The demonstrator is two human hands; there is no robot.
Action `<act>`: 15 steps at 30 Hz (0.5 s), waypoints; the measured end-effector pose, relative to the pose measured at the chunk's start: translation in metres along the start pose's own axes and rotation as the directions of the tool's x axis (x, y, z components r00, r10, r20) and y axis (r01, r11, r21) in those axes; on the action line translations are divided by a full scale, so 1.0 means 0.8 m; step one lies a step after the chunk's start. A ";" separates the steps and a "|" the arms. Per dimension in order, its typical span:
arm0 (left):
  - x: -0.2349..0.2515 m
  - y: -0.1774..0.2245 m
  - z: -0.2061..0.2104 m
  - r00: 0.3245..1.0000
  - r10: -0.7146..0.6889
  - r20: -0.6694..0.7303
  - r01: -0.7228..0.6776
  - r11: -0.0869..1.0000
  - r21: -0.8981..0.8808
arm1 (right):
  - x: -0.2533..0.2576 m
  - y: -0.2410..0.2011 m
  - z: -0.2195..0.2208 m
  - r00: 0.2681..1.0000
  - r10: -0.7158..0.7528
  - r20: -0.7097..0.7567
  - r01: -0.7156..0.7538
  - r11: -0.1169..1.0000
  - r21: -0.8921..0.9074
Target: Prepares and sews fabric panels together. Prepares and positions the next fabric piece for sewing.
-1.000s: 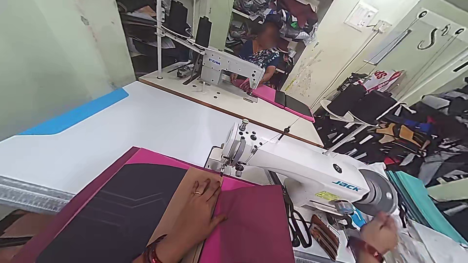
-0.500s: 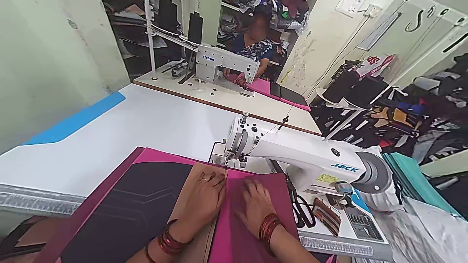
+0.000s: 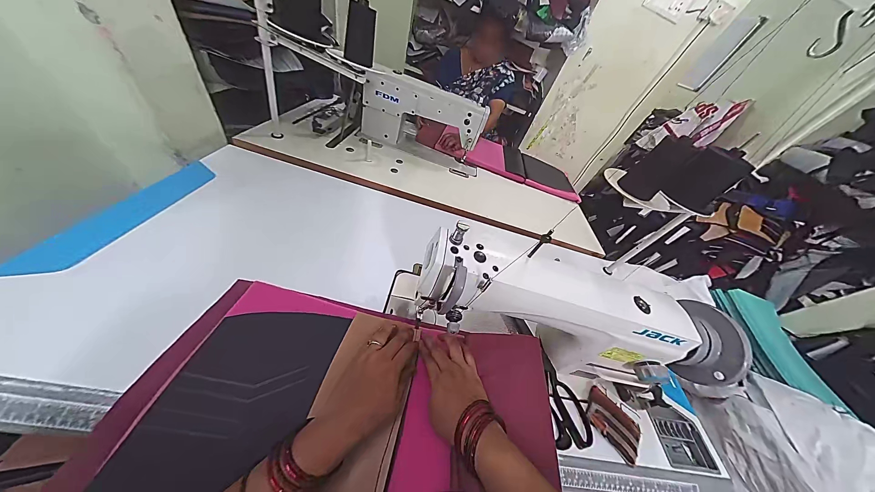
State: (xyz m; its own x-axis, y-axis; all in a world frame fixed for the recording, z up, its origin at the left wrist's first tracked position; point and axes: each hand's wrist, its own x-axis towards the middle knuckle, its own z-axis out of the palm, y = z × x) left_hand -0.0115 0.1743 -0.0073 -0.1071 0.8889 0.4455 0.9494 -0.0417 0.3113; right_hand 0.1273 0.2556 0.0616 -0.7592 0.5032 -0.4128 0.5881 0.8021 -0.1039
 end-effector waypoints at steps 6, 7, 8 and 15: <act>0.028 -0.008 -0.006 0.994 -0.002 0.110 0.003 1.000 -0.005 | 0.021 0.014 -0.018 0.998 -0.013 0.054 0.011 1.000 0.029; 0.031 -0.011 -0.005 0.994 0.000 0.113 0.000 1.000 0.001 | 0.025 0.015 -0.020 0.999 -0.008 0.052 0.007 0.999 0.034; 0.034 -0.013 -0.003 0.994 0.003 0.109 -0.003 1.000 -0.002 | 0.028 0.016 -0.022 0.999 -0.005 0.054 0.003 1.000 0.031; 0.042 -0.019 -0.001 0.996 -0.006 0.091 0.009 1.000 -0.027 | 0.034 0.019 -0.024 0.998 -0.003 0.070 0.003 1.000 0.008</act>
State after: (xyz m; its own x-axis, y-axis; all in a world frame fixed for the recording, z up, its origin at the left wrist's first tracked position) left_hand -0.0296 0.2040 0.0037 -0.0856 0.9270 0.3651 0.9401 -0.0462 0.3377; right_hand 0.1102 0.2879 0.0657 -0.7399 0.4767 -0.4747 0.5881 0.8010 -0.1122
